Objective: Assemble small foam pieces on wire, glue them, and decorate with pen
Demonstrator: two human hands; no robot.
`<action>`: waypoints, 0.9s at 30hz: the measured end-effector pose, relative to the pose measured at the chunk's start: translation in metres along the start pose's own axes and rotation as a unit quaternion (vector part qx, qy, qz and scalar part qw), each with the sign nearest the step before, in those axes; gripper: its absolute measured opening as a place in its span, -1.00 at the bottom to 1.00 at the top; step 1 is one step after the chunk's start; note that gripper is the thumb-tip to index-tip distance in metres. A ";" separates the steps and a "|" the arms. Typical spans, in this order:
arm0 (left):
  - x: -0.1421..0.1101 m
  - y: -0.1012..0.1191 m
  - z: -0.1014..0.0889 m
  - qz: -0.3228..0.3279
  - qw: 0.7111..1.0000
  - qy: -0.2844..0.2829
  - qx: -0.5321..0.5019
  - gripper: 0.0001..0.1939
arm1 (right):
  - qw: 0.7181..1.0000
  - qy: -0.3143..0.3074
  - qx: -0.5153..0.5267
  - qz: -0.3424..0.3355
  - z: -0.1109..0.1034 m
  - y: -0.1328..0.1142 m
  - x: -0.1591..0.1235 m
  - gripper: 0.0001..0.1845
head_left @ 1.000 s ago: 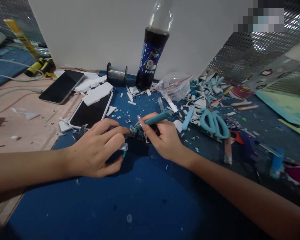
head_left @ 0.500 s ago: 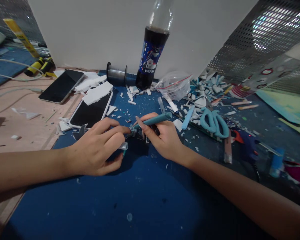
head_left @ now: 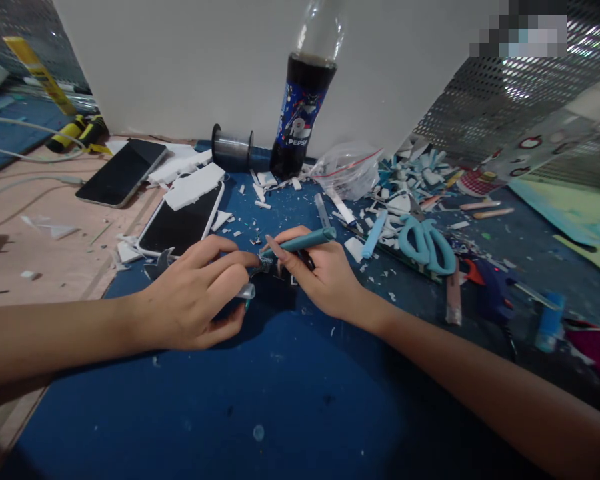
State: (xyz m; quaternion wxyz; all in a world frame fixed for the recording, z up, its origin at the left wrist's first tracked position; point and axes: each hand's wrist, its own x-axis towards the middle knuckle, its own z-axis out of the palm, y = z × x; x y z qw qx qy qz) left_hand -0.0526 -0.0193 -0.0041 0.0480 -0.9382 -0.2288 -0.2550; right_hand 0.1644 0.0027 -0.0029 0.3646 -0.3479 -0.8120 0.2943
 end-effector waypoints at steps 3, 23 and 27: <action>0.000 0.000 0.000 -0.001 1.000 0.000 0.004 -0.90 | 1.000 0.005 0.001 0.001 0.000 0.000 0.000 -0.84; 0.000 0.001 0.000 0.002 1.000 0.003 -0.002 -0.92 | 1.000 0.016 -0.009 -0.008 0.001 0.002 -0.001 -0.88; 0.001 0.000 -0.002 0.003 1.000 -0.008 -0.006 -0.90 | 1.000 0.019 0.007 -0.019 0.001 0.003 -0.002 -0.91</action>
